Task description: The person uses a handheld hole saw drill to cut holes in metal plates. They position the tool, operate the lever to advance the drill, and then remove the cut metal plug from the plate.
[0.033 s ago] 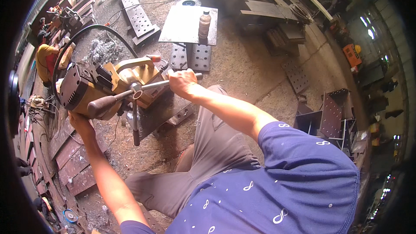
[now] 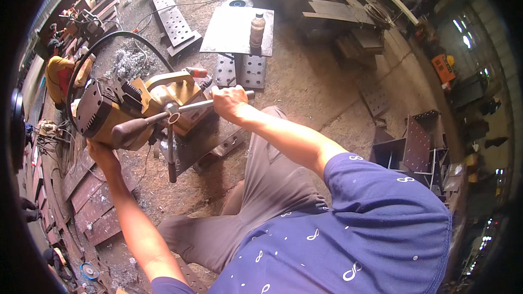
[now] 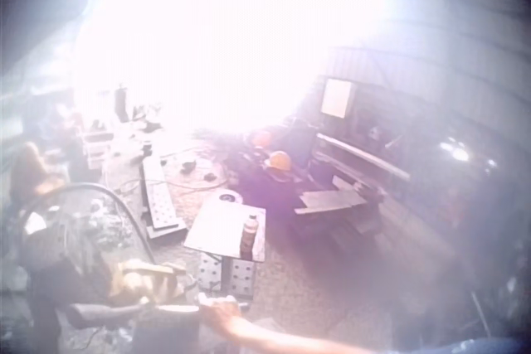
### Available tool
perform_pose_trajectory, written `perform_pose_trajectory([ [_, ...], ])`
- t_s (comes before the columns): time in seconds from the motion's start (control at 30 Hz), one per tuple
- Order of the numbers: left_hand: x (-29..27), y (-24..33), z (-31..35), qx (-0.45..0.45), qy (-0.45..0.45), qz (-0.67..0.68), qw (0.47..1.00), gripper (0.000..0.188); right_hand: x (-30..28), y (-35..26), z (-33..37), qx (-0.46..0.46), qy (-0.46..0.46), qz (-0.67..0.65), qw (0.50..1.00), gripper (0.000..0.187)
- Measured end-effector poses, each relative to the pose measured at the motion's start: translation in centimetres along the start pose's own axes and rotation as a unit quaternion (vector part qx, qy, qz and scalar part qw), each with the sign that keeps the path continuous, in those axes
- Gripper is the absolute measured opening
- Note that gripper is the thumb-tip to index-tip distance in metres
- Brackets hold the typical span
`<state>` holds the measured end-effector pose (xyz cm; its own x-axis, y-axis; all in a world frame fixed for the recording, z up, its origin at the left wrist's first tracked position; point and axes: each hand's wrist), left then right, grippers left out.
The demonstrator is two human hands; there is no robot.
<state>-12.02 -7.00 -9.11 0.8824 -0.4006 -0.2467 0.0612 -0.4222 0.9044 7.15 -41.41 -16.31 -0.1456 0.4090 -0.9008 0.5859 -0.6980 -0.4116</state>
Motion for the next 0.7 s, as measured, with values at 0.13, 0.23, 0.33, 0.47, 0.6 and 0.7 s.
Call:
perform_pose_trajectory([
  [0.13,-0.6,0.8,3.7,-0.051,0.043,-0.064,0.996,0.06,-1.2,0.8,-3.9,-0.022,-0.015,0.001,1.0,0.021],
  [0.23,2.3,3.9,8.6,-0.042,0.092,0.002,0.995,0.057,0.2,3.1,-9.2,-0.065,-0.011,0.021,0.998,0.018],
  [0.33,3.0,4.8,10.0,-0.034,0.133,-0.035,0.99,0.057,0.4,3.1,-12.6,-0.124,-0.003,0.022,0.992,0.018],
  [0.47,0.9,3.1,7.4,-0.025,0.098,-0.038,0.994,0.058,1.4,2.2,-9.4,-0.09,0.002,0.024,0.996,0.025],
  [0.6,-2.8,-0.7,1.2,-0.009,0.042,-0.027,0.999,0.056,2.8,-0.5,-3.5,-0.05,0.029,-0.028,0.998,0.025],
  [0.7,-3.8,-1.9,0.7,-0.02,0.027,-0.102,0.994,0.057,2.8,-0.5,-3.8,-0.045,0.025,-0.017,0.999,0.025],
])
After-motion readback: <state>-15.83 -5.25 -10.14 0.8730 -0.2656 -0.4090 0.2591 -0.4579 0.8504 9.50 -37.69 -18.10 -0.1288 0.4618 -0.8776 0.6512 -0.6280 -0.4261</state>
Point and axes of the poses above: each hand's wrist, its own z-axis away from the middle knuckle, its own x-axis out of the palm, y = z × x, and after that the axes turned 10 degrees about -z, right-handed
